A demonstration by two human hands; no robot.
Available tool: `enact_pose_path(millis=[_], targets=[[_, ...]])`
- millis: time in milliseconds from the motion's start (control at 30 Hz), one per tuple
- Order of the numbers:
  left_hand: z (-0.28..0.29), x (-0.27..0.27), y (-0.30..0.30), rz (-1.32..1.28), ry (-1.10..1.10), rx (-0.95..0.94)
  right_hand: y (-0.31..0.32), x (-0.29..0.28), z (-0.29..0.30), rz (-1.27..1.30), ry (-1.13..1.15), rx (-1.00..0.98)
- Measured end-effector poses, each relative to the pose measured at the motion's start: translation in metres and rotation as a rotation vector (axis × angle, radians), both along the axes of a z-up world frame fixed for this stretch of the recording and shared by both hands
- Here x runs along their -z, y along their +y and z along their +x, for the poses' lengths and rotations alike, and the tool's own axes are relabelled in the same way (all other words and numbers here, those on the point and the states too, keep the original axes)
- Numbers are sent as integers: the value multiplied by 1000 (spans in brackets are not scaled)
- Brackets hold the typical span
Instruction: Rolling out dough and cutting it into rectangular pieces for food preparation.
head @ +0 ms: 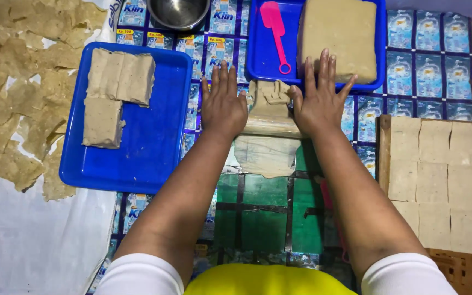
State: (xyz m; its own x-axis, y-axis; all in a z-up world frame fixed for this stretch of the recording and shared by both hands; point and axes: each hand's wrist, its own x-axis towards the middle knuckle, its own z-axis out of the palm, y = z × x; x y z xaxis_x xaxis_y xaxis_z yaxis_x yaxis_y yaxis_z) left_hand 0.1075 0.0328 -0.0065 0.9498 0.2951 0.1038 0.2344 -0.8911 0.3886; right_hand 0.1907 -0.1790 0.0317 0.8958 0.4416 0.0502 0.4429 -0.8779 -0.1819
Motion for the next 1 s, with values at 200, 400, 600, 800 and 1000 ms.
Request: enact_pose_path(millis=[200, 400, 600, 800, 1000], targets=[[-49, -2, -14, 25, 2, 57, -15, 9, -41, -15, -42, -53], [-140, 1, -43, 60, -37, 68, -47, 17, -136, -19, -86, -121], [-180, -38, -61, -45, -71, 80, -66, 13, -222, 102, -44, -124], [-187, -17, -60, -13, -80, 242, -129, -2, -215, 601, 139, 234], [-226, -28, -58, 26, -196, 348, -173, -2, -199, 248, 118, 161]])
